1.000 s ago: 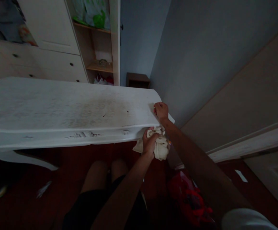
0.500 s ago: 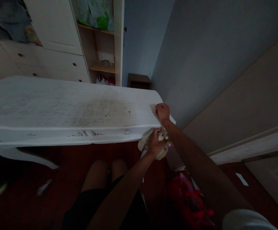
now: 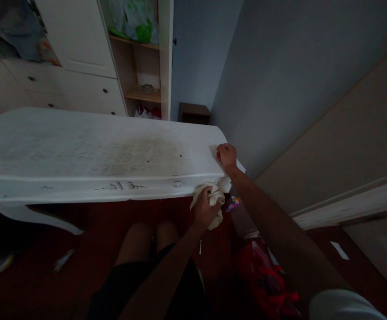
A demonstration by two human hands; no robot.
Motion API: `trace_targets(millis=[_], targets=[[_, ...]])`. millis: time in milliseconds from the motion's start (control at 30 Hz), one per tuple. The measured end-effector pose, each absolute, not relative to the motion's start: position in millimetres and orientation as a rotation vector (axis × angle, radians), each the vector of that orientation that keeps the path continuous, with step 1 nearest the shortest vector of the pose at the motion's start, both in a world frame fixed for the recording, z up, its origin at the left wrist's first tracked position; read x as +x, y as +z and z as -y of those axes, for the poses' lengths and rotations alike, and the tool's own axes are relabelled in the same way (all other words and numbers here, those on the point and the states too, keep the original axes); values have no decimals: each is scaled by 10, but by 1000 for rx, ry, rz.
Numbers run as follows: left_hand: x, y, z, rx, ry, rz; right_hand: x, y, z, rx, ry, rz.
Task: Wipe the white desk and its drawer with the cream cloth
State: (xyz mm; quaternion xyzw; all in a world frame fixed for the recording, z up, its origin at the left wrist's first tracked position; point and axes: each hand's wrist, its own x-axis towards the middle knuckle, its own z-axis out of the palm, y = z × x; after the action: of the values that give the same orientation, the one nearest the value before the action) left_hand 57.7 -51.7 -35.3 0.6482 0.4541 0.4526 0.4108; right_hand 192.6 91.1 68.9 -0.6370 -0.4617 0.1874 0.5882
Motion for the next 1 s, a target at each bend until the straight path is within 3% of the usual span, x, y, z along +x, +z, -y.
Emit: trace_targets(millis=[433,1000], targets=[[69,-333,443,2275,1111,-1493,1919,692,-889,-1487,438,1073],[-173,-122,423,1609,1242,-1746,1938,674,-890,-1489,431,1073]])
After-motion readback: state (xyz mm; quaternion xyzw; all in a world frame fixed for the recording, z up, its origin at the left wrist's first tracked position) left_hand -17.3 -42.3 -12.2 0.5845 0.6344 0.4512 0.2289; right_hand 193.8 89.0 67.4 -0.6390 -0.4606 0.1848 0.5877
